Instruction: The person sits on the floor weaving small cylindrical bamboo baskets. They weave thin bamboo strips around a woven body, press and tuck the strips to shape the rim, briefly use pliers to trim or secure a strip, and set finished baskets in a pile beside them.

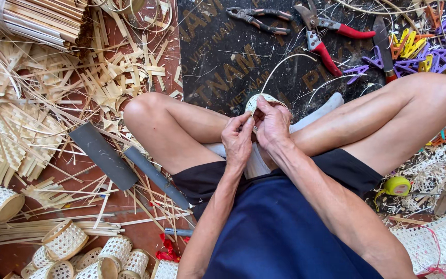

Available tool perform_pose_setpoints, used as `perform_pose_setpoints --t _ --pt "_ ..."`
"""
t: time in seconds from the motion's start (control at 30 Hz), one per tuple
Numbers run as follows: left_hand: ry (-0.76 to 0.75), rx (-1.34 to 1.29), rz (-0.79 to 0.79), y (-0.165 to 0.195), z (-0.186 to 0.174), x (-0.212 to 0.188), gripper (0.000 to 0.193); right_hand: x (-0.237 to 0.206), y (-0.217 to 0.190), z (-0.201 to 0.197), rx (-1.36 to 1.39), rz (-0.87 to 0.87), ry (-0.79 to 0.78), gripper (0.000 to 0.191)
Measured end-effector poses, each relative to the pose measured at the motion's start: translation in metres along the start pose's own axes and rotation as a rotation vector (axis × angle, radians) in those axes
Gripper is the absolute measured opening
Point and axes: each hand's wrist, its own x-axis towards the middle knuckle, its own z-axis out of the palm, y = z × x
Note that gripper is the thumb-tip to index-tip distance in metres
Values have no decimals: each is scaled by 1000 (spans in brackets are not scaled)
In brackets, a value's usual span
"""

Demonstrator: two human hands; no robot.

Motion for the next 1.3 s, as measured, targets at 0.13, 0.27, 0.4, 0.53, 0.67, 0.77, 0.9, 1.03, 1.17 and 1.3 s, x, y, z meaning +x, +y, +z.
perform_pose_setpoints --t 0.13,0.27,0.4,0.53,0.67,0.77,0.9,1.03,1.17,1.3 --pt "-9 -82 -43 0 0 2 24 -5 -7 5 27 20 -24 11" --pt "-3 -126 -130 3 -2 6 24 -15 -32 8 -188 175 -180 13" --pt "-72 54 58 6 -5 4 20 -16 -46 10 -523 228 -133 15" --pt "-102 24 64 9 -9 3 19 -13 -39 11 -572 193 -142 13" --pt "-119 73 18 11 -10 2 19 -15 -34 11 -587 150 -129 12" --pt "-187 -84 54 11 -11 -1 18 -20 -34 10 -599 94 -129 12" --pt "-177 -77 6 9 -12 -1 15 -20 -37 9 -684 153 -127 12" --pt "-196 -98 14 4 -12 3 14 -13 -38 6 -703 158 -179 15" --pt "-196 -128 4 0 -12 4 16 -11 -37 0 -612 171 -218 15" --pt "-206 -131 -30 -3 -11 4 16 -14 -41 0 -588 164 -237 13"
